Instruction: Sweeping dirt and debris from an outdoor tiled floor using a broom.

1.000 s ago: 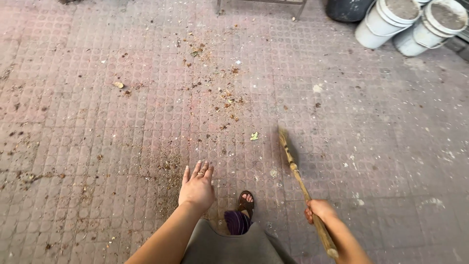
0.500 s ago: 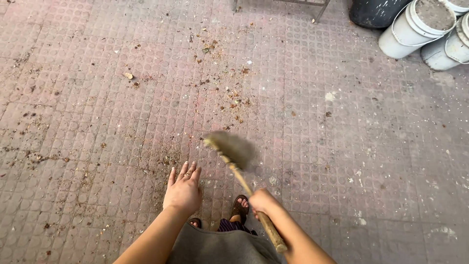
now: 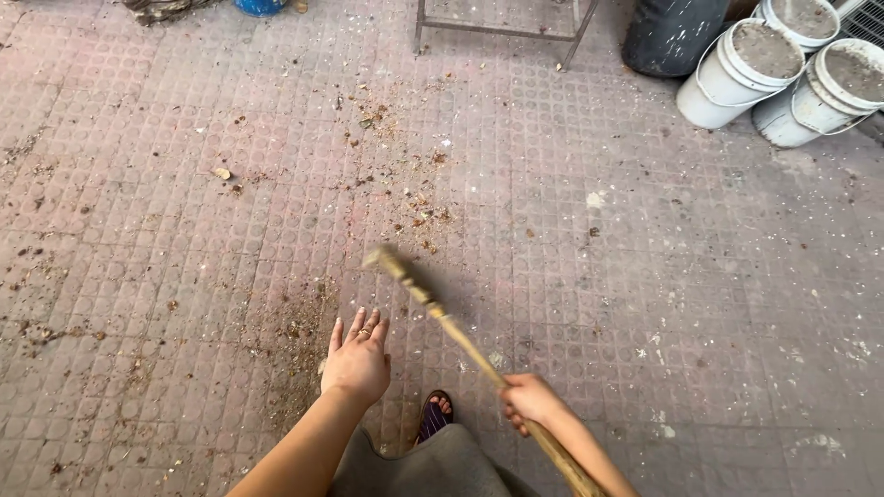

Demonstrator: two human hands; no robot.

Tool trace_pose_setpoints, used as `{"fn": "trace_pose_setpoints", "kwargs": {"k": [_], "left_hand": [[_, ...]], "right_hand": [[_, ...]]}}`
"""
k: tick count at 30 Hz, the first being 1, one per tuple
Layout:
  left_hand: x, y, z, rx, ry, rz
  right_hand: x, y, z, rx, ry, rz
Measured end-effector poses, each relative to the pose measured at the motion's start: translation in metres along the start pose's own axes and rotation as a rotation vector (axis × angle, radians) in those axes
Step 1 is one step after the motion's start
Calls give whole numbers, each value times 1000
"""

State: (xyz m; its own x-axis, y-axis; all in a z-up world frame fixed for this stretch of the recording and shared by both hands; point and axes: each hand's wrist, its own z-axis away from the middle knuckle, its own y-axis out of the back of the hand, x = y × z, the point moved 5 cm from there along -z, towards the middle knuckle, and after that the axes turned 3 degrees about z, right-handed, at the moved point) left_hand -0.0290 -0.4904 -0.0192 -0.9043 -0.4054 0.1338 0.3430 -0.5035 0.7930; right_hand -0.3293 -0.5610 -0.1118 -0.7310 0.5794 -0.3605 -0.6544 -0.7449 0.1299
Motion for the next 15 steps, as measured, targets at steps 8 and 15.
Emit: {"fn": "trace_pose_setpoints", "kwargs": {"k": [8, 15], "left_hand": [[19, 3, -4, 3, 15, 13], [7, -6, -15, 53, 51, 82]], "right_hand": [[63, 104, -40, 232, -44, -200], [98, 160, -100, 298, -78, -352]]}}
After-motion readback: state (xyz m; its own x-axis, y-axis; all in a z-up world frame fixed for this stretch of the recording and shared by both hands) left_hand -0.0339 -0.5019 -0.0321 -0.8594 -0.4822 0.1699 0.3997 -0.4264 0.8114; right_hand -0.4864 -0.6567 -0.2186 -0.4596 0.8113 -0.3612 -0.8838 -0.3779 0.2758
